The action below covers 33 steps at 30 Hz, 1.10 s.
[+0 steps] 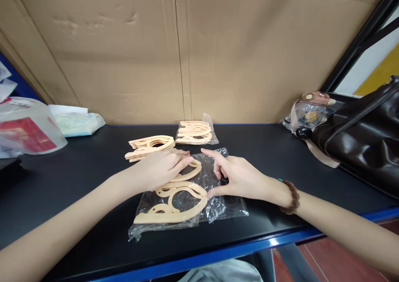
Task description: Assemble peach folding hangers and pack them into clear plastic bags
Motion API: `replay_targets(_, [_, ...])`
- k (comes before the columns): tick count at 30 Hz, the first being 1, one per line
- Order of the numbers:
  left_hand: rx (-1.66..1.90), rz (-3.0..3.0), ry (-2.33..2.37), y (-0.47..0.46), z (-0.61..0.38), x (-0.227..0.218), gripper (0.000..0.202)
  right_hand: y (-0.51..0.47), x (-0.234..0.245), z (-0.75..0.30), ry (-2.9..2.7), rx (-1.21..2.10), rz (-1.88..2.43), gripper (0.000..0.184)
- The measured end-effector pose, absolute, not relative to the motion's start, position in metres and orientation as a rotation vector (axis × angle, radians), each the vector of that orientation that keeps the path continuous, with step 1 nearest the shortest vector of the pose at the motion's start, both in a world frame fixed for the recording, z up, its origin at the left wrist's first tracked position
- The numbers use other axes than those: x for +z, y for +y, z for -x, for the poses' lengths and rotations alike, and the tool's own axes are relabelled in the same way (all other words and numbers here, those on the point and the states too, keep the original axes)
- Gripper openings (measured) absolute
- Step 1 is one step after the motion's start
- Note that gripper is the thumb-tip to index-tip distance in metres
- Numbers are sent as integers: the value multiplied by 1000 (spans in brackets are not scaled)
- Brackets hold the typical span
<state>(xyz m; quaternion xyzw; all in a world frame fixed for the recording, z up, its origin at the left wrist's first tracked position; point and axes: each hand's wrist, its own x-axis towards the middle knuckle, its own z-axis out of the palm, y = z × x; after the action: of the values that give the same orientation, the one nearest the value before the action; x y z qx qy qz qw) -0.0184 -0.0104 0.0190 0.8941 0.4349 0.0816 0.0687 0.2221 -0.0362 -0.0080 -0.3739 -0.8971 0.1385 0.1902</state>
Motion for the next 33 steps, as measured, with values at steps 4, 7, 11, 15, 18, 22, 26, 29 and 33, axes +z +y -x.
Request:
replay_targets(4, [245, -2708, 1289, -10, 18, 19, 57, -37, -10, -220, -2512, 316, 1090, 97])
replay_targets(7, [241, -2734, 1271, -10, 18, 18, 57, -38, -10, -219, -2516, 242, 1110, 99])
replay_targets(11, [220, -2739, 1297, -10, 18, 16, 58, -38, -8, -217, -2520, 187, 1110, 101])
replay_targets(15, [226, -2769, 1269, -7, 20, 16, 55, -33, 0, -226, -2517, 292, 1121, 94])
replay_targets(18, [311, -2861, 1286, 1, 27, 23, 51, -25, 5, -238, -2467, 334, 1152, 71])
replay_targets(22, [392, -2843, 1554, 16, 51, 41, 64, -15, 6, -250, -2342, 257, 1182, 56])
replay_targets(26, [280, -2651, 1752, 28, 85, 51, 92, -12, 7, -253, -2304, 231, 1177, 50])
replay_targets(29, [217, -2519, 1720, 38, 110, 48, 103, -13, 8, -254, -2304, 236, 1178, 47])
replay_targets(33, [258, -2535, 1652, 49, 125, 39, 95, -14, 9, -254, -2308, 234, 1179, 46])
